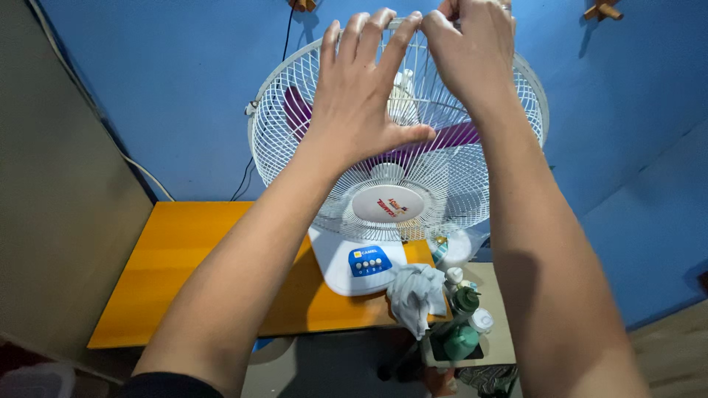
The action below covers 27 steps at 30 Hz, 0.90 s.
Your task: The person removes the front grille of a table fan, unscrews the central hub nut, and removes the purple fan blades. They then reattach the blades, tighten the hub nut, and reposition the front grille onto the fan.
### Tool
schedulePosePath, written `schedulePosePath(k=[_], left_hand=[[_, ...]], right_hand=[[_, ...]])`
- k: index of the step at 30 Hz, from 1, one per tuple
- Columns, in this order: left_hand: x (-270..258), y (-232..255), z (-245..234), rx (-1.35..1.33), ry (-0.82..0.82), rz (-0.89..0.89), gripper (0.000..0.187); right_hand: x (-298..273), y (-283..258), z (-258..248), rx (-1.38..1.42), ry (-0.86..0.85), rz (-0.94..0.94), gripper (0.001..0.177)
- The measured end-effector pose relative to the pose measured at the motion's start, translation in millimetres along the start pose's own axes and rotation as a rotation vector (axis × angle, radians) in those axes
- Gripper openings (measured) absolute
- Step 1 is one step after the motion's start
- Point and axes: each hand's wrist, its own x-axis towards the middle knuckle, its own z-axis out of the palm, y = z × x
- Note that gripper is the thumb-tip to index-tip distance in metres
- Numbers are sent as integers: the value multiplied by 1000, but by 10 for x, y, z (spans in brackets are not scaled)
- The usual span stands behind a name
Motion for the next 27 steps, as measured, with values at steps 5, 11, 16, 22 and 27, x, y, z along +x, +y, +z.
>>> schedulePosePath(k=[5, 11, 16, 22, 27], left_hand=[[-2, 7, 31, 4, 12, 8, 130], [30, 57, 43, -3, 25, 30, 129], [56, 124, 49, -14, 57, 40, 125], [65, 149, 51, -27, 64, 30, 124], [100, 159, 82, -46, 80, 33, 123]], right_hand=[[53, 118, 66, -31, 70, -94, 26], [34, 96, -26, 113, 68, 54, 23], [5, 53, -164, 307, -10, 287, 25], [4, 121, -231, 506, -91, 247, 21], [-9, 216, -237, 512, -96, 221, 22]])
